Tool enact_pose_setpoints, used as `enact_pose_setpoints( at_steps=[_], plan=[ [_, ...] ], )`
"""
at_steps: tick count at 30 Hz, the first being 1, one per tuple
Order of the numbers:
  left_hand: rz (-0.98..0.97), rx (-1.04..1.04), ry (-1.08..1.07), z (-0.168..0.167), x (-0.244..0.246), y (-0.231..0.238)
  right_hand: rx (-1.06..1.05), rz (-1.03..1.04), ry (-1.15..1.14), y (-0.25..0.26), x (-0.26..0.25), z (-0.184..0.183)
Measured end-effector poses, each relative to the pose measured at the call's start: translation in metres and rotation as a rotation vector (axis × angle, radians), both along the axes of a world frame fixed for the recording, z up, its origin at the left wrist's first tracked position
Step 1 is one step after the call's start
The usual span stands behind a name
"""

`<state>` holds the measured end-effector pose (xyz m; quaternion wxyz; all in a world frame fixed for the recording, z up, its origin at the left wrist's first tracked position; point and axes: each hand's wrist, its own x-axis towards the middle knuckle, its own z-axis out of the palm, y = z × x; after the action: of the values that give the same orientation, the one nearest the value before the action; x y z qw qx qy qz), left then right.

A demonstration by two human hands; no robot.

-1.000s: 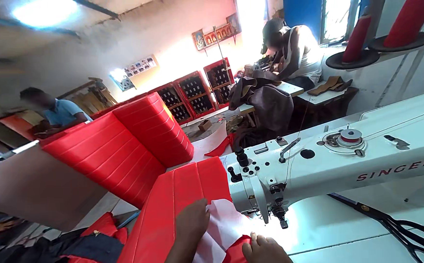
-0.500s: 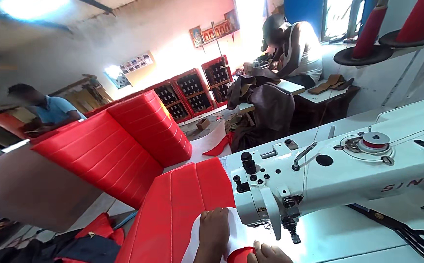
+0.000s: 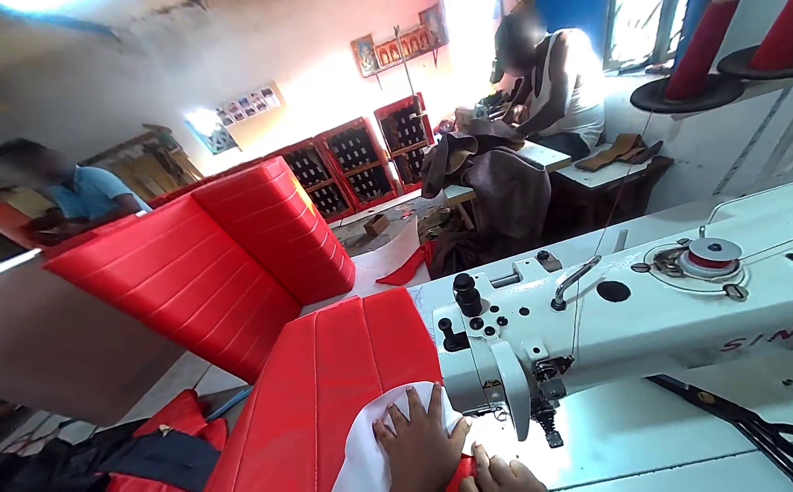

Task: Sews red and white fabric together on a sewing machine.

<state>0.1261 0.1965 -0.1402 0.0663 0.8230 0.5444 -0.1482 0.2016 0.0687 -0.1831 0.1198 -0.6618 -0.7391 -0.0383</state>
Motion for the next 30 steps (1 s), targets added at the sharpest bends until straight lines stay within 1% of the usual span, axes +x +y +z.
enact_pose_setpoints(
  at_steps=[3,9,11,18,21,24,27,30],
  plan=[
    [0.03,-0.033,-0.034,0.001,-0.002,0.005,0.041,-0.016,0.025,0.0,0.0,-0.002],
    [0.072,0.016,-0.131,-0.003,-0.006,0.007,0.099,-0.004,0.01,0.002,0.002,-0.007],
    [0.086,0.016,-0.204,-0.003,-0.007,0.007,0.106,0.005,0.019,0.002,0.003,-0.008],
    [0.008,0.071,-0.489,-0.018,-0.016,0.008,0.077,0.005,0.049,0.0,0.001,-0.005],
    [-0.038,0.075,-0.555,-0.024,-0.021,0.009,0.078,0.001,0.047,0.001,0.001,-0.006],
    [-0.061,0.141,-0.597,-0.032,-0.024,0.007,0.08,0.002,0.042,0.001,0.001,-0.007],
    [-0.107,0.292,-0.674,-0.046,-0.027,0.006,0.074,0.006,0.038,0.001,0.001,-0.007],
    [-0.115,0.326,-0.691,-0.051,-0.028,0.007,0.094,0.016,0.024,0.003,0.002,-0.009]
  ],
)
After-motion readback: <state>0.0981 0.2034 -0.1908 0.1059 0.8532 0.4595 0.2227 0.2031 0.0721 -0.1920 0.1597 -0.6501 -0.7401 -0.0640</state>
